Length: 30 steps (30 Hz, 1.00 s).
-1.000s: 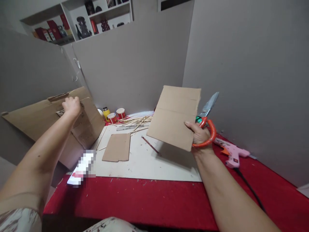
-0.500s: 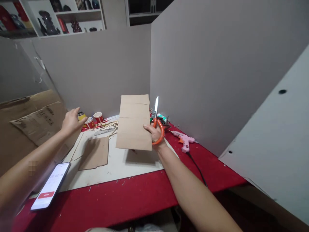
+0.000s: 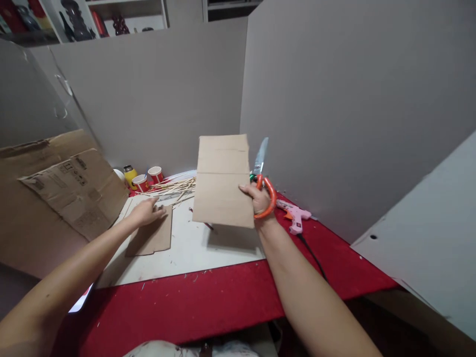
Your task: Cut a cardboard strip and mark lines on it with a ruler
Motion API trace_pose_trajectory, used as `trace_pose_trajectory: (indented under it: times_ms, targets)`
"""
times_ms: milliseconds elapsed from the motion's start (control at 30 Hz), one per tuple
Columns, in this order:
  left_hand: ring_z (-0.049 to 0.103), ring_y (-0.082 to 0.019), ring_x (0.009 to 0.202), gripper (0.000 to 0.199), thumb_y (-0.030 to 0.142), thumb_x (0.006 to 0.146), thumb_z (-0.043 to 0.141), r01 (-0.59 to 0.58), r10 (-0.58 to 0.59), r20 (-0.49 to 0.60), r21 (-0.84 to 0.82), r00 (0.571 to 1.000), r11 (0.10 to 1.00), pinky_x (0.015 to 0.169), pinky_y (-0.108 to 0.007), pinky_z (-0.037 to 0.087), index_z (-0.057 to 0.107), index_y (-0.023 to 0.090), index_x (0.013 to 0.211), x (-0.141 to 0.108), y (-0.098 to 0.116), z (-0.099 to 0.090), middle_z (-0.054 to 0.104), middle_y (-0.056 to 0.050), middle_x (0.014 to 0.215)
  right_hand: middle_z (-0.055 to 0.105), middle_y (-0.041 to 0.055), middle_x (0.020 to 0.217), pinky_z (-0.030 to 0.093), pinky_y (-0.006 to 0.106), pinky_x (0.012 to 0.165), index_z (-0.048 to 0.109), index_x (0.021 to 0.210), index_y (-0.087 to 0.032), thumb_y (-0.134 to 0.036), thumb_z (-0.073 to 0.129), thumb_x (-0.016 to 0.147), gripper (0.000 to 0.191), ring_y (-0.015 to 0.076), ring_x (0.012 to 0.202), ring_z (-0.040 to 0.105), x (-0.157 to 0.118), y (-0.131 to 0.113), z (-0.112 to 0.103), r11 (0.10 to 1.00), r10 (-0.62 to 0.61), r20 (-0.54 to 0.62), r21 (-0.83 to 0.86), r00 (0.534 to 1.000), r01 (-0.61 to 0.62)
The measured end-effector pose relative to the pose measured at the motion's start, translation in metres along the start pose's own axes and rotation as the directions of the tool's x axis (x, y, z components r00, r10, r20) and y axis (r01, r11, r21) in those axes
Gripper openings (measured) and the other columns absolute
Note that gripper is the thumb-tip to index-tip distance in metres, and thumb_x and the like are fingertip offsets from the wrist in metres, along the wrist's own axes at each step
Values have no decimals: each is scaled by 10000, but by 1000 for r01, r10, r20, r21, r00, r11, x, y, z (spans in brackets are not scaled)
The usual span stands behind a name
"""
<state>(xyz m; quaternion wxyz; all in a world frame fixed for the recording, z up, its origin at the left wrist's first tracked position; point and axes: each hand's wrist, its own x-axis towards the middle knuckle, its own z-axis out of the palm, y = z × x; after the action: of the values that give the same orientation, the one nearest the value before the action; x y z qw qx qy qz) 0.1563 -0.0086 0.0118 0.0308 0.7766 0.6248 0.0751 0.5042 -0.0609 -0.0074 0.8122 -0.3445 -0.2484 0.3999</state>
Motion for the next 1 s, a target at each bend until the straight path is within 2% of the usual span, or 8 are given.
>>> trace_pose_trajectory:
  times_ms: [133, 300, 467, 600, 700, 767, 867, 1000]
  targets:
    - [623, -252, 1118, 355, 374, 965, 626, -51, 57, 110, -58, 992, 997, 940, -476, 536, 601, 190, 1267, -2, -5, 14, 601, -105, 1309, 670, -1, 699, 617, 451, 692, 603, 741, -235, -270, 700, 616, 162, 284, 804, 716, 14, -20, -11, 999, 9, -11, 44, 1000, -9]
    - [616, -254, 1130, 347, 372, 963, 627, -6, 33, 141, -187, 990, 982, 951, -480, 528, 606, 193, 1260, -4, -10, 17, 597, -105, 1316, 676, 2, 715, 626, 430, 704, 583, 722, -262, -287, 676, 579, 173, 281, 853, 717, 23, -33, -15, 994, -14, -37, 105, 999, 18]
    - [644, -240, 1056, 296, 379, 936, 663, 91, -28, 151, -428, 988, 899, 916, -457, 538, 650, 160, 1134, -2, -11, 1, 654, -90, 1190, 604, -7, 600, 596, 416, 634, 543, 673, -251, -366, 686, 587, 204, 254, 709, 680, 8, -23, 1, 991, 127, 174, -70, 976, -117]
    - [671, -261, 1048, 455, 588, 875, 629, 71, -4, 93, -725, 996, 685, 898, -387, 550, 645, 173, 1060, -6, 15, -16, 708, -110, 1094, 528, -42, 546, 542, 331, 574, 463, 600, -237, -328, 759, 534, 317, 155, 540, 554, -21, -5, 20, 981, 135, 231, -165, 964, -98]
    - [724, -250, 857, 583, 713, 832, 552, 85, 71, 133, -883, 989, 462, 743, -369, 595, 635, 186, 1070, -17, 48, -21, 741, -107, 943, 496, -44, 550, 511, 318, 558, 421, 602, -236, -441, 763, 571, 400, 143, 526, 517, -42, 7, 32, 959, 159, 316, -274, 935, -70]
    - [723, -241, 752, 521, 644, 757, 677, 117, 87, 156, -930, 984, 349, 661, -344, 596, 650, 177, 986, -26, 67, -19, 740, -95, 850, 494, -40, 562, 492, 309, 550, 426, 628, -239, -580, 717, 610, 449, 148, 537, 516, -50, 12, 37, 931, 171, 372, -364, 912, -26]
    - [734, -244, 790, 406, 427, 678, 794, 143, 28, 152, -967, 988, 211, 684, -317, 601, 661, 161, 953, -32, 79, -16, 754, -92, 889, 547, -12, 616, 484, 311, 597, 494, 678, -226, -737, 572, 719, 519, 171, 606, 557, -53, 14, 37, 839, 205, 449, -538, 870, 79]
    - [743, -235, 794, 297, 258, 699, 746, 156, -167, 139, -983, 976, 95, 659, -285, 602, 659, 157, 964, -28, 61, -20, 766, -75, 890, 591, 12, 660, 440, 304, 663, 545, 685, -209, -728, 593, 755, 526, 204, 703, 587, -44, 9, 28, 565, 262, 469, -783, 843, 260]
